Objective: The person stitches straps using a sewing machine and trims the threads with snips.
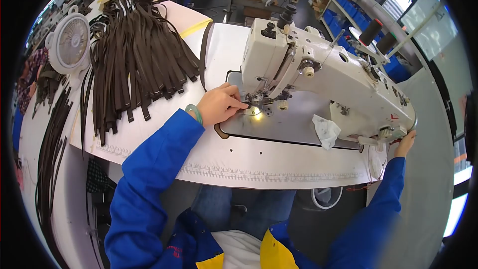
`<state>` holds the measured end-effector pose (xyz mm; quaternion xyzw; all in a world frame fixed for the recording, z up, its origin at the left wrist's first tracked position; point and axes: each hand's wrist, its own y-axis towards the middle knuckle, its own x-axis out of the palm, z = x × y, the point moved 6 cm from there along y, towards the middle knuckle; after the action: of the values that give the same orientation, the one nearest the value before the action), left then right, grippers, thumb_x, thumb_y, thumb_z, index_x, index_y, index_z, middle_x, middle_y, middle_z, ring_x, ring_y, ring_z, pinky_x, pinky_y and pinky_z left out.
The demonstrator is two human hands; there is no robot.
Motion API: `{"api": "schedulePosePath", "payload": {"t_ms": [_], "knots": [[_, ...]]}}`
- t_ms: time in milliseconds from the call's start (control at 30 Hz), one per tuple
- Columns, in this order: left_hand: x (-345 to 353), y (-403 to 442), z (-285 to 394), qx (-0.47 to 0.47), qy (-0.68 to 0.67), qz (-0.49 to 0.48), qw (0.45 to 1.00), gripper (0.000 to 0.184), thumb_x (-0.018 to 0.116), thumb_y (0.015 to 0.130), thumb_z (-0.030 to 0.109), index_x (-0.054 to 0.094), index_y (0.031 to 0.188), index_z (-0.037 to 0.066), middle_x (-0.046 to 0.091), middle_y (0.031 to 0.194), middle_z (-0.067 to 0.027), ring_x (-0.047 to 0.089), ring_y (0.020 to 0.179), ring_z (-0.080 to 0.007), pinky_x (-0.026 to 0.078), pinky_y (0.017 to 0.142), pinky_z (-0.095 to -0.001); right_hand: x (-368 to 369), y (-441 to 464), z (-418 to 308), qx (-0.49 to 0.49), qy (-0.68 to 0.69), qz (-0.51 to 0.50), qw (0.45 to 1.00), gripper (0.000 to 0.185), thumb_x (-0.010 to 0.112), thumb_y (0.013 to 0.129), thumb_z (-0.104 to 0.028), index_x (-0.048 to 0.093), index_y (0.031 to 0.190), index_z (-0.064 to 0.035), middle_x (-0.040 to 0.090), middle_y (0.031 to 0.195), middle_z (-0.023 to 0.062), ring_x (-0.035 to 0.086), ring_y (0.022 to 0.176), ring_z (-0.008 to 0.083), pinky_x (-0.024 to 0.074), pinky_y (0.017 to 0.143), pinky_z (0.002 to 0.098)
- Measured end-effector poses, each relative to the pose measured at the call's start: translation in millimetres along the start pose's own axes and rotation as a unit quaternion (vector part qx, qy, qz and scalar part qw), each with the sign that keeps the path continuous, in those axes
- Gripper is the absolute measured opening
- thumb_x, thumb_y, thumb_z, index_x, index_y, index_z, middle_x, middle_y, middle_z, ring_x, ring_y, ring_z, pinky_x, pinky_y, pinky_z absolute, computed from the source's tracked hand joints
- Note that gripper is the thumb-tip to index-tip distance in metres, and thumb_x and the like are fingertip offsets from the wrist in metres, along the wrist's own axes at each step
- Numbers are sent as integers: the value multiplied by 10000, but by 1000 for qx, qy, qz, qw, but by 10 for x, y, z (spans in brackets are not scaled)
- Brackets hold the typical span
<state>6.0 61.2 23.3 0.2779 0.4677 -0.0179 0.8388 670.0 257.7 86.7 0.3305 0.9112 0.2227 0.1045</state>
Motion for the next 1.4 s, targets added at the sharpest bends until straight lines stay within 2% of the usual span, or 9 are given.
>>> {"api": "schedulePosePath", "payload": {"t_ms": [200,300,400,500,800,900,1100,1300,1400], "knots": [[41,-1,-8,-16,4,24,1000,246,605,711,45,727,884,170,576,865,-18,537,859,-215,465,759,-319,26,200,-351,-97,-224,4,970,462,408,938,-423,574,994,4,596,828,87,558,671,145,452,546,282],[45,-1,1,-10,2,28,1000,243,599,712,34,726,878,158,577,864,-24,535,855,-221,461,759,-325,-19,323,-263,-35,-285,-21,958,466,399,937,-436,578,996,-10,583,743,71,534,571,148,426,485,298],[33,12,22,17,13,31,999,237,593,716,28,722,876,147,576,865,-27,533,851,-222,455,765,-329,-58,596,-141,-92,-320,-34,942,468,393,933,-451,579,1001,-27,567,695,55,500,492,147,388,429,285],[43,15,11,20,2,7,1000,264,602,717,17,710,923,142,569,891,-49,527,860,-252,449,780,-337,-37,612,-214,-38,-337,-79,937,511,377,932,-454,578,1042,3,618,791,124,565,570,199,438,497,323],[33,20,29,28,14,16,999,239,589,710,22,716,877,136,575,868,-29,530,859,-218,440,782,-319,3,593,-290,-34,-360,-91,928,517,376,933,-464,586,1013,2,602,690,133,507,442,209,400,418,330],[35,14,36,29,18,14,999,236,589,710,22,716,874,133,574,877,-30,529,859,-221,442,782,-322,16,617,-337,-45,-380,-99,919,520,379,933,-471,583,986,4,599,701,127,526,476,209,412,429,333],[44,3,24,23,8,37,999,221,598,703,28,714,862,129,571,880,-31,529,858,-225,451,772,-326,-59,332,74,-179,-163,47,969,455,410,944,-419,568,966,7,606,760,96,570,568,183,455,455,317],[57,8,33,28,3,24,999,207,603,702,32,713,847,131,563,843,-21,530,853,-219,457,753,-328,-11,95,47,-20,-106,-14,994,385,428,950,-373,547,1010,-11,611,841,80,575,636,153,452,486,313],[57,0,25,27,20,4,999,191,616,701,49,712,837,144,559,824,-10,531,852,-202,455,747,-319,16,47,-45,-53,-100,-6,994,356,426,952,-362,532,959,-21,592,804,68,569,669,138,456,522,307]]}}
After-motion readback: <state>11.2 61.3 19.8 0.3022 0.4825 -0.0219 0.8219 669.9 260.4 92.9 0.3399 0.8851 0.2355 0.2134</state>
